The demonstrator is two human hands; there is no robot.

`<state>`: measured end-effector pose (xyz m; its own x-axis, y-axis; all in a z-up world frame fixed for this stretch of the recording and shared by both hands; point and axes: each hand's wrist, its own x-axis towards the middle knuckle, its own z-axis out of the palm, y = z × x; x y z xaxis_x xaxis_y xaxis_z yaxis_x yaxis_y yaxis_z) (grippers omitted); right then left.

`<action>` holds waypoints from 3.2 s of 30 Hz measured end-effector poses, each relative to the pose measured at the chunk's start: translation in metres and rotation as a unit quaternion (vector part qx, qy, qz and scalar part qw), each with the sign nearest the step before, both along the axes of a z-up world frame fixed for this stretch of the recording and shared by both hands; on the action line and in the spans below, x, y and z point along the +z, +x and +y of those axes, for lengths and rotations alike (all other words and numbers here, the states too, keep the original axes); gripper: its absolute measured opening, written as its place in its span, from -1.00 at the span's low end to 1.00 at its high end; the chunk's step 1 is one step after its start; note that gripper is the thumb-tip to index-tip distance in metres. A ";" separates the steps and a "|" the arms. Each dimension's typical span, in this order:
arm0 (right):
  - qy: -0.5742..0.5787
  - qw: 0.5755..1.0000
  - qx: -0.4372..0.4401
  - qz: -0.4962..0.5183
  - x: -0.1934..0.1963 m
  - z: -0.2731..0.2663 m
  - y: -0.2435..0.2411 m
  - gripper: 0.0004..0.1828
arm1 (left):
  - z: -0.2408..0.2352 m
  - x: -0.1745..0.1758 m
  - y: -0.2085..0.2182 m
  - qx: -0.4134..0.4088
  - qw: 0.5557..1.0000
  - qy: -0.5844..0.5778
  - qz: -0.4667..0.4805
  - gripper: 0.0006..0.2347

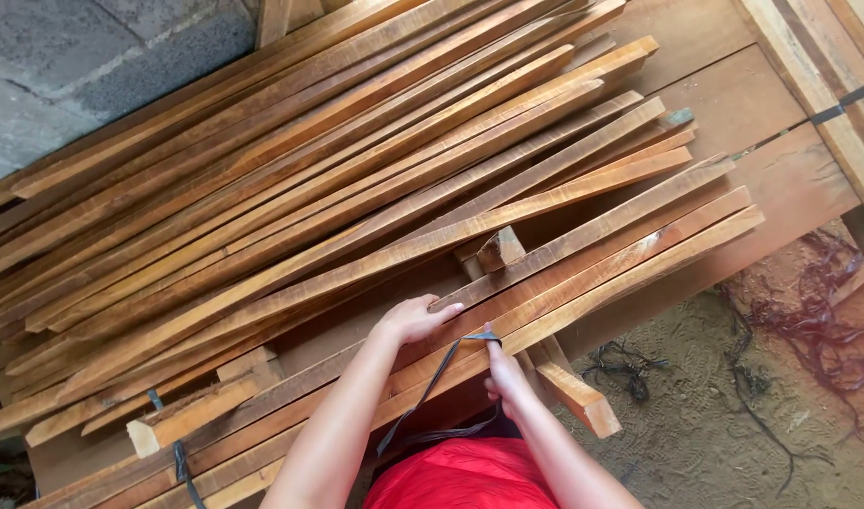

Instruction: The person arranges a stack of long, thin wooden planks on a wooden surface. They then use black plastic straps to tie the planks together, wrapping the straps around the stack and securing them by hand.

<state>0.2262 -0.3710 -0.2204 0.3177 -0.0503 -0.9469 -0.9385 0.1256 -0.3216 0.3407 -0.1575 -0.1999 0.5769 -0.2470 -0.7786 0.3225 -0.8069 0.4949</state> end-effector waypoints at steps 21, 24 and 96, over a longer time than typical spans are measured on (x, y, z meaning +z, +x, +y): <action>-0.027 0.998 0.049 -0.038 -0.005 -0.004 -0.003 -0.27 | -0.023 0.046 -0.086 -0.083 0.902 0.125 -0.406 -0.09; -0.033 0.996 0.073 -0.039 0.012 0.001 0.002 -0.23 | -0.030 0.106 -0.092 -0.172 0.952 0.185 -0.175 0.13; -0.152 0.955 0.210 -0.147 0.005 -0.023 -0.042 -0.37 | -0.041 0.054 -0.105 -0.152 0.922 0.231 -0.273 0.23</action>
